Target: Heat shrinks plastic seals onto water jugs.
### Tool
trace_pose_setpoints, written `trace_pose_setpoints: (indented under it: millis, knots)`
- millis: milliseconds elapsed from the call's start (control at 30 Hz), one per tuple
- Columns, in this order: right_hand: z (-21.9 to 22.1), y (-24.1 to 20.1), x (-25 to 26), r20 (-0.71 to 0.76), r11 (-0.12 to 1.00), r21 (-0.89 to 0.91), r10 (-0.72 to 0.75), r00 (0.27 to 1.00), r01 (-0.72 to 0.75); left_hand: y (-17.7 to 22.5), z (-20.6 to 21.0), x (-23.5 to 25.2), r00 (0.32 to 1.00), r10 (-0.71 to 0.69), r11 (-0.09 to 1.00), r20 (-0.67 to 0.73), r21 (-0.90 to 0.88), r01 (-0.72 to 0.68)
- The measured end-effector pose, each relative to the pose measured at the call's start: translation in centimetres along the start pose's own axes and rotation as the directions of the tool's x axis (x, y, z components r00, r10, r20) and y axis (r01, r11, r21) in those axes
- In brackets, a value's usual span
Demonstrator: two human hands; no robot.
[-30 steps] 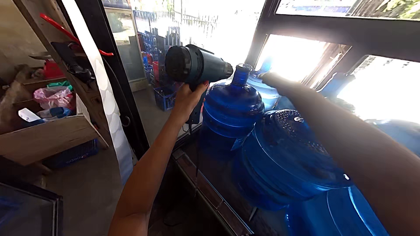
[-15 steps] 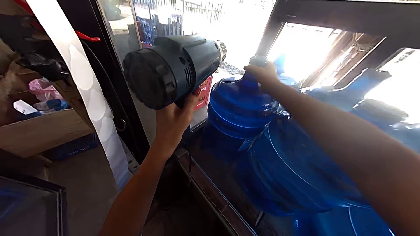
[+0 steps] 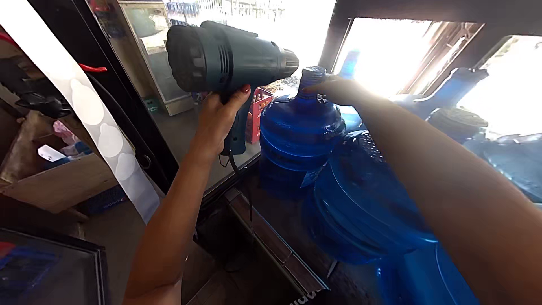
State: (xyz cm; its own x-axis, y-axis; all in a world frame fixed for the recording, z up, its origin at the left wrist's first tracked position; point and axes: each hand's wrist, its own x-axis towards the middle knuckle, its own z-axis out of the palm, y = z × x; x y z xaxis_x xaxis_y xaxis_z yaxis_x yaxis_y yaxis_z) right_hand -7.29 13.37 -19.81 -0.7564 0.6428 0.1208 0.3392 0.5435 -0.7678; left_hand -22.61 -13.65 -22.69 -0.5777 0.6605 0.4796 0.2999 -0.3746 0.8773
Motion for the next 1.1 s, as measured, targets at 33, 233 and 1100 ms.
trace_pose_setpoints:
  millis: [33,233,1100]
  knots:
    - [-0.5,0.1,-0.2,-0.018,0.992,-0.118,0.044,0.999,-0.046,0.2,0.3,0.4,1.000,-0.021,1.000,-0.005,0.017,0.021]
    - [-2.8,-2.1,-6.8,0.108,0.826,-0.563,0.044,0.993,0.025,-0.6,1.0,0.6,0.989,-0.150,0.982,0.015,0.115,0.147]
    - [3.5,5.3,-22.4,-0.250,0.840,-0.476,-0.415,0.875,0.263,4.8,4.3,1.6,0.990,-0.109,0.848,0.087,0.528,0.047]
